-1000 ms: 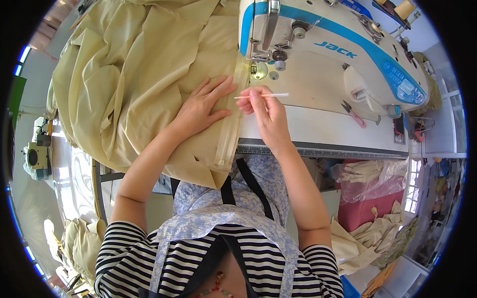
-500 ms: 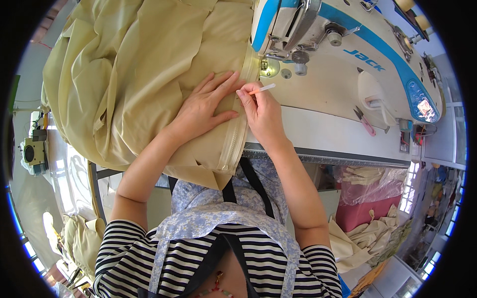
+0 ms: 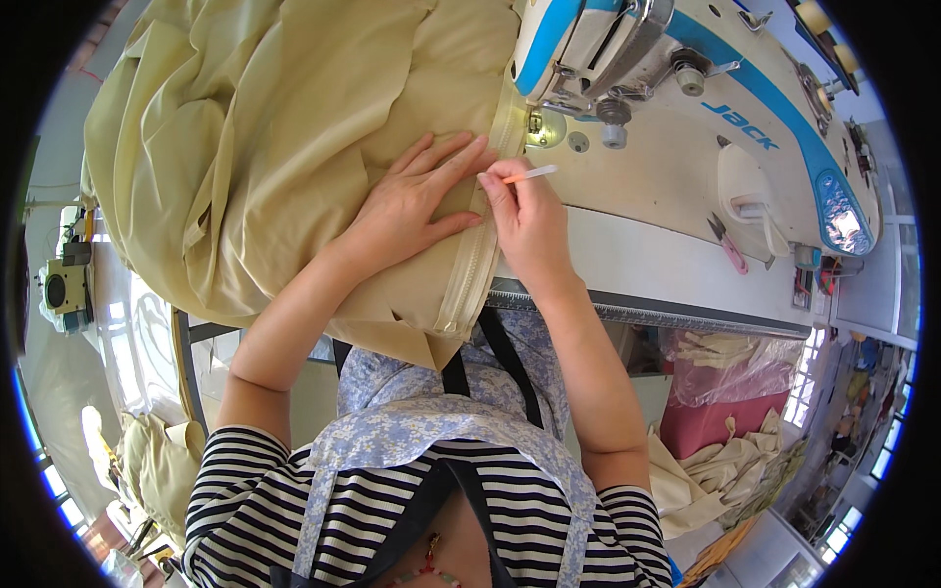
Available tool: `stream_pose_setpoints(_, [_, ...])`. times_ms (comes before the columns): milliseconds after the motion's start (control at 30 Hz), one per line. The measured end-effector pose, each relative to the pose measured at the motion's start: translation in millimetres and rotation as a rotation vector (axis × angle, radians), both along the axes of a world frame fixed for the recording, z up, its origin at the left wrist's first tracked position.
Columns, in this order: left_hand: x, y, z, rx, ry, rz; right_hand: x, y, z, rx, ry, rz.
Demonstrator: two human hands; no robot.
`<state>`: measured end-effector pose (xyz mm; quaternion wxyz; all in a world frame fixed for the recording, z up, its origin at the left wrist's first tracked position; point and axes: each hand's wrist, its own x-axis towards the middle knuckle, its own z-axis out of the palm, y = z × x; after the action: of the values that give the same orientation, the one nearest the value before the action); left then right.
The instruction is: The person sews a zipper onto a beige fabric item using a sewing machine. They align the zipper, guide the fabric through the machine, and trim excess thread with scissors.
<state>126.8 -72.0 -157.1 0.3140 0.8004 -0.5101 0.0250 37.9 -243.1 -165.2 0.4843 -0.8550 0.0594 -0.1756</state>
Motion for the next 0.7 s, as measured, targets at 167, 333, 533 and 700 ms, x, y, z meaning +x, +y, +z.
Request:
stream_pose_setpoints(167, [2, -1, -2, 0.001, -0.017, -0.011, -17, -20, 29, 0.099, -0.174, 0.031])
stream_pose_setpoints(333, [1, -1, -2, -0.045, 0.010, 0.033, -67, -23, 45, -0.532, 0.016, 0.167])
stream_pose_setpoints(533, [66, -37, 27, -0.105, 0.027, 0.173, -39, 5, 32, -0.731, -0.162, 0.188])
stream_pose_setpoints(700, [85, 1, 28, 0.136, -0.187, 0.200, -50, 33, 37, -0.601, -0.230, 0.342])
